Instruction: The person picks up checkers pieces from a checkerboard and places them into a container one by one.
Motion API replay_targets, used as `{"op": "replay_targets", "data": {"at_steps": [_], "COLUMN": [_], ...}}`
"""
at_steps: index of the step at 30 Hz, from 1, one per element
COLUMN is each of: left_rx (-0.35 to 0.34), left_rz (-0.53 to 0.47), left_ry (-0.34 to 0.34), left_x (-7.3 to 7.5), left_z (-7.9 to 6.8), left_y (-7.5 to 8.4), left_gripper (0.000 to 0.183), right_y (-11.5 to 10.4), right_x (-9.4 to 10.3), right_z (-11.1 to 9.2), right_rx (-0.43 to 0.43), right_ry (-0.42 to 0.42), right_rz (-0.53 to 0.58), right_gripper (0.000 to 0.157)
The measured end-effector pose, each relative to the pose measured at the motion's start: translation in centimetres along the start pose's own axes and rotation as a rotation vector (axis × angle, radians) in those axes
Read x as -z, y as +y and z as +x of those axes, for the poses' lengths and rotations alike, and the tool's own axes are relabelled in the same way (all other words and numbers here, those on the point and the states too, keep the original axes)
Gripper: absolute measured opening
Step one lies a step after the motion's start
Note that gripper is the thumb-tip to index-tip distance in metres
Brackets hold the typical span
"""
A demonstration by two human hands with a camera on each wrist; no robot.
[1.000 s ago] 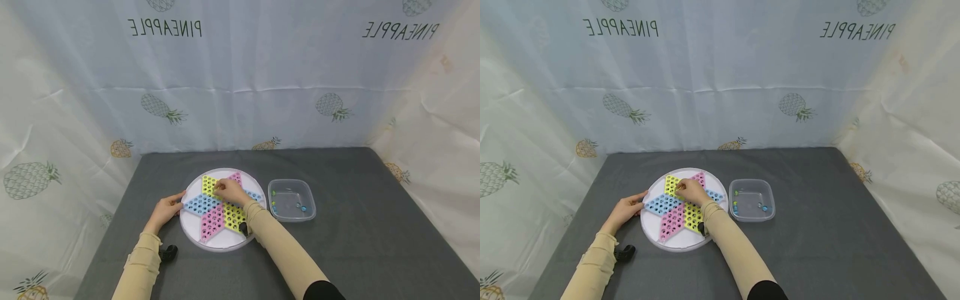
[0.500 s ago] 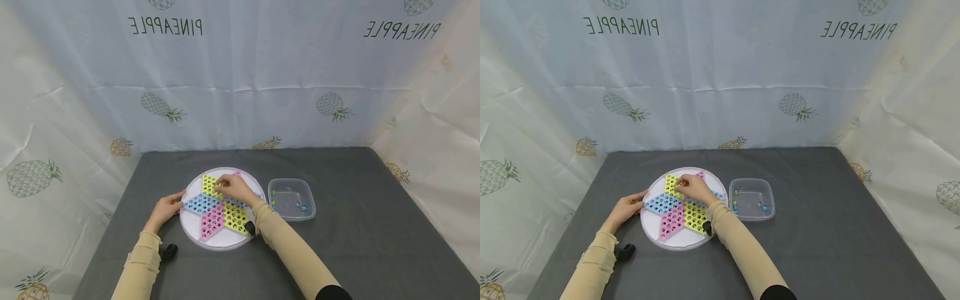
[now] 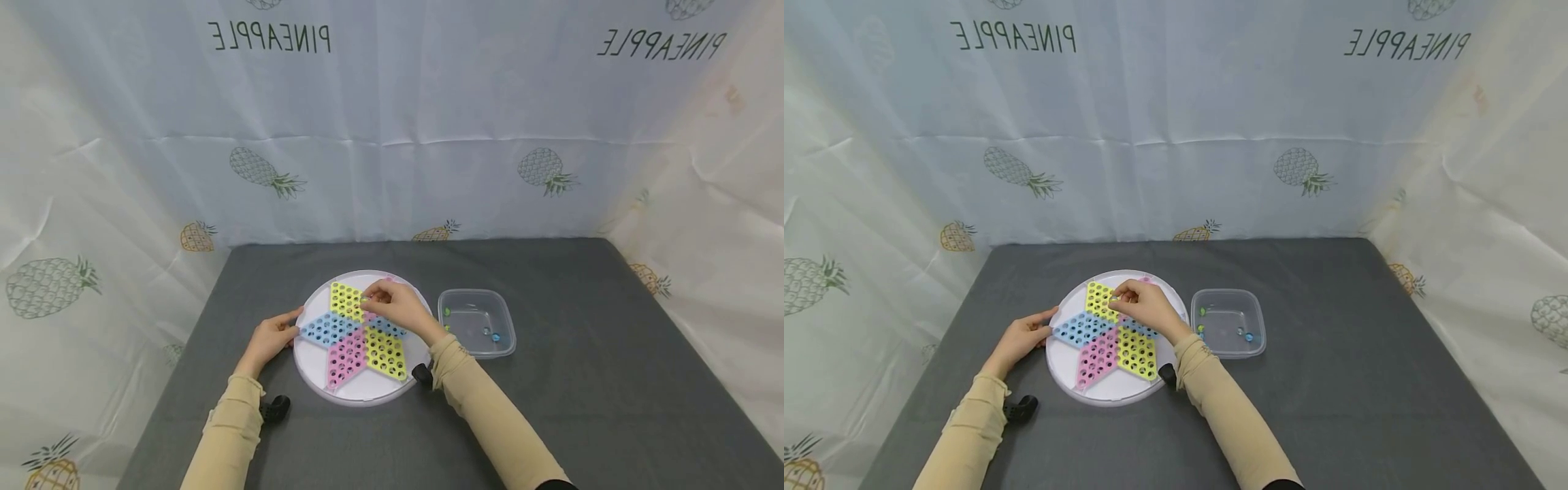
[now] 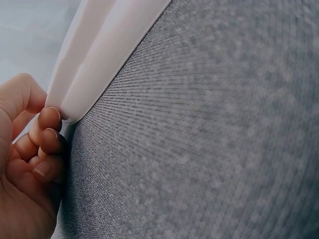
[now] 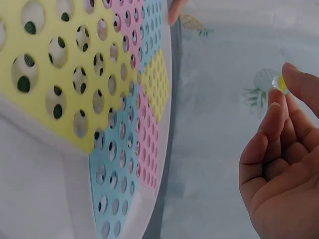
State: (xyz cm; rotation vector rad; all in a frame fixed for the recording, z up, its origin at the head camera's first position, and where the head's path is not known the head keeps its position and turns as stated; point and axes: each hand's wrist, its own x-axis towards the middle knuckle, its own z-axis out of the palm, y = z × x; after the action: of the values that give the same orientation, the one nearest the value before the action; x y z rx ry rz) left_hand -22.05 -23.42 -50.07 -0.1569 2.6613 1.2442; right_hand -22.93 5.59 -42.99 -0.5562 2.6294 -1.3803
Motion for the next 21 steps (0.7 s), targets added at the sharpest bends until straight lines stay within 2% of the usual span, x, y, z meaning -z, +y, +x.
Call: {"op": "replay_targets", "data": {"at_steps": [7, 12, 21], "left_rx": [-0.003, 0.000, 0.006], "left_rz": [-0.007, -0.003, -0.002], "left_ry": [0.005, 0.009, 0.014], "left_x": [0.1, 0.2, -0.1], "left_z": [-0.1, -0.2, 0.0], "left_y": [0.2, 0.3, 0.0], "left_gripper": [0.053, 0.053, 0.052], "right_y": [0.9, 1.8, 3.4], "right_x": [1.7, 2.7, 4.8], "right_z": [-1.7, -2.7, -4.2], "right_rx": [-0.018, -0.021, -0.098], "right_ry": [0.074, 0.096, 0.177], "right_rz": [0.064, 0.084, 0.092], "right_gripper": [0.024, 0.026, 0.025]}}
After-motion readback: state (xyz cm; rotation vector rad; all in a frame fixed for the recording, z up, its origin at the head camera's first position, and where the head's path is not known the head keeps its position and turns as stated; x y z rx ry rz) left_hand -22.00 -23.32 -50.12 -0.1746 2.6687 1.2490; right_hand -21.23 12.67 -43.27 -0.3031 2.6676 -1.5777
